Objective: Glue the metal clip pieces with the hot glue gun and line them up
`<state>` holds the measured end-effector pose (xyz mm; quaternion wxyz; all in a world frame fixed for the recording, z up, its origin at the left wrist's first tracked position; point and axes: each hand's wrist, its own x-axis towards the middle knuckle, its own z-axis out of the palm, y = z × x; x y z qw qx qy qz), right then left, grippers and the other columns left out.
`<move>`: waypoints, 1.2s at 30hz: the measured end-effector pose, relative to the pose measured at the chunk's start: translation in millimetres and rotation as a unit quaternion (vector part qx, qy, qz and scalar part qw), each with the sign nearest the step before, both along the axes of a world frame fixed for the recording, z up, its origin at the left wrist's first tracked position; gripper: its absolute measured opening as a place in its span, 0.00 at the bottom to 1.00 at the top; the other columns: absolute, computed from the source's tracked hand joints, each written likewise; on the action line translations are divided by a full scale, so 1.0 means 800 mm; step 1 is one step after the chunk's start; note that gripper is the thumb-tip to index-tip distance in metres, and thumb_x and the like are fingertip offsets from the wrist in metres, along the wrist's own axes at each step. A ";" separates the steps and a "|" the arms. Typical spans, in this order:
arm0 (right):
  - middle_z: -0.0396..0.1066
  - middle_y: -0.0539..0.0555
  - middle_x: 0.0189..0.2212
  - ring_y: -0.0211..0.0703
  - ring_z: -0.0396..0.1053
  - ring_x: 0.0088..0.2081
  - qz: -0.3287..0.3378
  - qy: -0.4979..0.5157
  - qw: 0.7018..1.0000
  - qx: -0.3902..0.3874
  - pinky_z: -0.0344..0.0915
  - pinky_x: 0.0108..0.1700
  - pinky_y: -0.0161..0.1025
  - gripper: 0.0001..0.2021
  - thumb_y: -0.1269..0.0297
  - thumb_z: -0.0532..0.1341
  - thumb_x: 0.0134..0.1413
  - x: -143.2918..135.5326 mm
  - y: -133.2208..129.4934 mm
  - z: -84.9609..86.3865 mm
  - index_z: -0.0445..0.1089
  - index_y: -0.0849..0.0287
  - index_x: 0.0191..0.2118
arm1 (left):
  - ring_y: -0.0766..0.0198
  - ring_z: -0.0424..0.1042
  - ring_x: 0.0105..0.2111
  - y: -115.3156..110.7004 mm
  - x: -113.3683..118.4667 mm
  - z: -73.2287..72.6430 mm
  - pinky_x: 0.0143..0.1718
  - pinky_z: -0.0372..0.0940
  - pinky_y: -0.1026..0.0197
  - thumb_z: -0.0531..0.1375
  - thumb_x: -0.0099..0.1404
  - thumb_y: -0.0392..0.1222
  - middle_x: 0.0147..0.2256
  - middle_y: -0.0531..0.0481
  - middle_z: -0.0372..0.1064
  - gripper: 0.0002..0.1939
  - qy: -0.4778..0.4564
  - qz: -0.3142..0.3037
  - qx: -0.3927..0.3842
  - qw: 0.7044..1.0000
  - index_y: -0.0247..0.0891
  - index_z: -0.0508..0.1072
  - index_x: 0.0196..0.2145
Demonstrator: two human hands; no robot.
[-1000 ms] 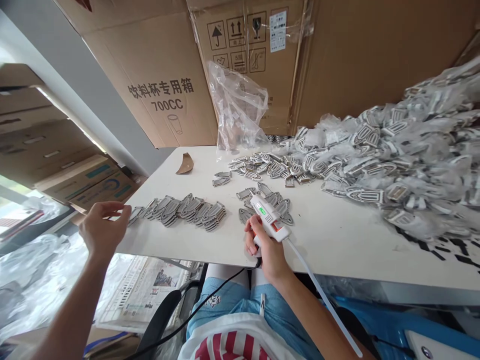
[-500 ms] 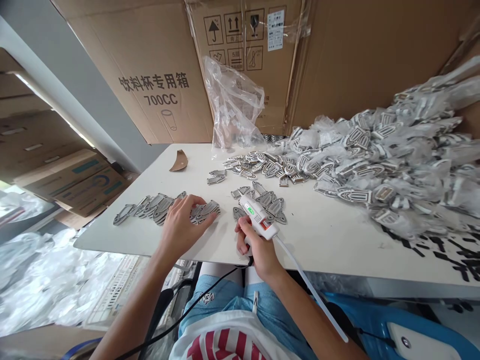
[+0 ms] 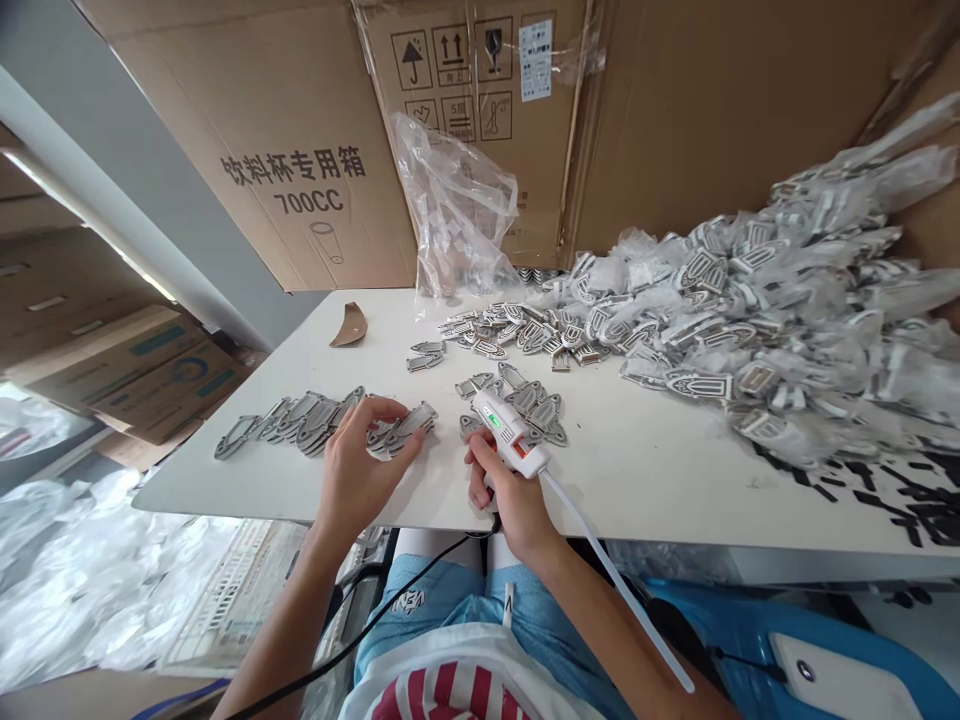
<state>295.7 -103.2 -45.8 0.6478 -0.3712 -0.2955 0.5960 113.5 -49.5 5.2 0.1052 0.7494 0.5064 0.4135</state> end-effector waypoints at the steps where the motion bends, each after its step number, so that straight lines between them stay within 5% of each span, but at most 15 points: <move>1: 0.69 0.45 0.29 0.28 0.56 0.17 0.000 0.002 1.000 0.002 0.57 0.21 0.33 0.18 0.48 0.72 0.60 0.000 0.001 -0.001 0.73 0.56 0.43 | 0.57 0.76 0.42 -0.006 0.001 0.004 0.48 0.69 0.52 0.69 0.65 0.39 0.41 0.52 0.78 0.11 -0.015 -0.035 -0.001 0.999 0.45 0.73 0.43; 5: 0.68 0.45 0.25 0.29 0.54 0.17 0.021 0.022 0.999 0.015 0.58 0.22 0.34 0.16 0.49 0.71 0.61 0.003 0.000 -0.002 0.72 0.55 0.40 | 0.59 0.76 0.42 -0.027 0.009 0.018 0.45 0.71 0.55 0.69 0.66 0.37 0.41 0.51 0.78 0.13 -0.019 -0.171 0.019 0.985 0.45 0.74 0.46; 9: 0.56 0.40 0.16 0.32 0.49 0.16 0.064 0.057 0.996 0.031 0.55 0.23 0.35 0.17 0.50 0.69 0.65 0.007 -0.003 0.004 0.67 0.54 0.33 | 0.59 0.76 0.42 -0.034 0.015 0.021 0.45 0.72 0.53 0.68 0.68 0.34 0.44 0.49 0.79 0.12 0.004 -0.241 0.095 0.966 0.44 0.73 0.46; 16: 0.57 0.42 0.15 0.34 0.50 0.16 0.082 0.025 0.996 0.028 0.53 0.22 0.37 0.20 0.46 0.67 0.67 0.010 -0.004 0.008 0.66 0.54 0.30 | 0.57 0.78 0.44 -0.031 0.012 0.016 0.45 0.73 0.51 0.68 0.68 0.34 0.46 0.48 0.81 0.11 0.060 -0.244 0.161 0.954 0.45 0.76 0.45; 36: 0.59 0.41 0.15 0.32 0.52 0.16 0.085 0.052 0.995 0.026 0.53 0.22 0.32 0.16 0.56 0.68 0.67 0.012 -0.004 0.004 0.66 0.55 0.31 | 0.56 0.76 0.43 -0.025 0.009 0.010 0.45 0.74 0.51 0.69 0.68 0.32 0.46 0.42 0.79 0.17 0.070 -0.280 0.162 0.944 0.38 0.76 0.53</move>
